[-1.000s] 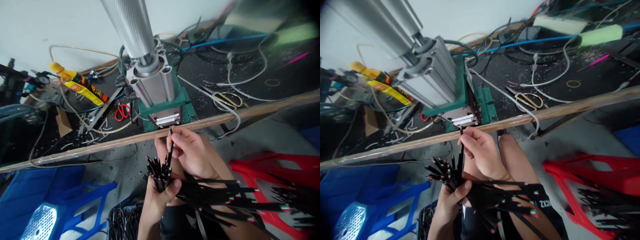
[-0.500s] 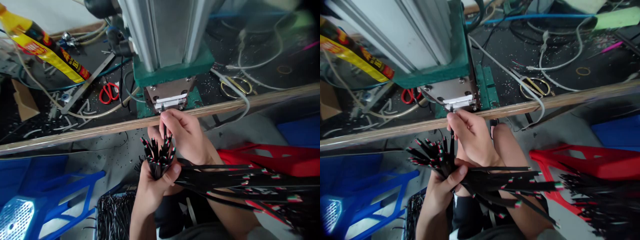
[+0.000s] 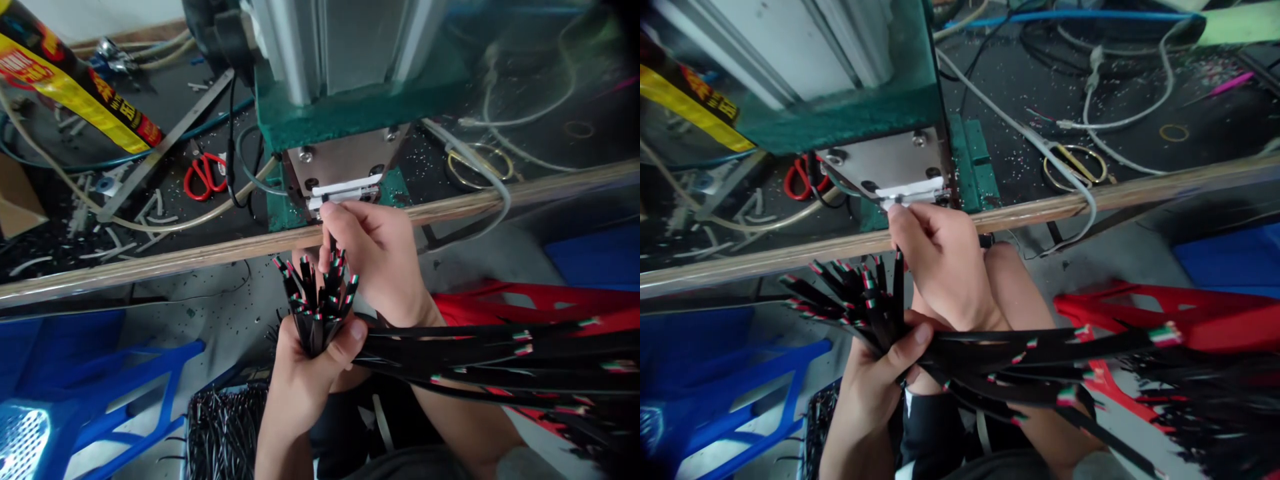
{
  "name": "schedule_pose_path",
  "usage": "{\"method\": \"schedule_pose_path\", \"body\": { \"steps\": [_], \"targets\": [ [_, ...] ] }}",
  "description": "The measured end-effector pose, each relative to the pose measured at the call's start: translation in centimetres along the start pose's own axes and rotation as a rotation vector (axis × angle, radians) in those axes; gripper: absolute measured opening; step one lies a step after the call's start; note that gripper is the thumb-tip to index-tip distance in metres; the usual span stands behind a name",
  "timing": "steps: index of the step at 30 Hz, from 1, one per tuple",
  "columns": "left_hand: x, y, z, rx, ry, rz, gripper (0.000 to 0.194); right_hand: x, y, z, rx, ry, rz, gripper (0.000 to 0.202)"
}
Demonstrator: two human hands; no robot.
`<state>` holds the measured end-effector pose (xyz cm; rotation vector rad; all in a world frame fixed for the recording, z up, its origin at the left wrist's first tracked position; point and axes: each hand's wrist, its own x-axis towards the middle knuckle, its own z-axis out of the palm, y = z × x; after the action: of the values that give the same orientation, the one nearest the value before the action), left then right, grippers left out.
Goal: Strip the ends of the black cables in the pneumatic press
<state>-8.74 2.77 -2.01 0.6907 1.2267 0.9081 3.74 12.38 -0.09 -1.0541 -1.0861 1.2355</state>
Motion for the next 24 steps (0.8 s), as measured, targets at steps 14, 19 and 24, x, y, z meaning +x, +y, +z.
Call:
{"method": "schedule_pose_path", "body": {
  "steps": [14, 19, 24],
  "targets": [
    [0.1, 0.4, 0.2, -0.014, -0.018, 0.007, 0.042, 0.3, -1.0, 1.0, 0.154, 0.066, 0.154, 0.048],
    [-0.1, 1.0, 0.5, 0.016, 0.033, 0.0, 0.039, 0.4, -1.0, 1.0, 0.112, 0.071, 0.161, 0.05],
    [-0.2, 0.4, 0.3, 0.019, 0.065, 0.007, 0.035, 0.3, -0.9, 1.0, 0.122, 0.075, 0.157, 0.049]
  ]
}}
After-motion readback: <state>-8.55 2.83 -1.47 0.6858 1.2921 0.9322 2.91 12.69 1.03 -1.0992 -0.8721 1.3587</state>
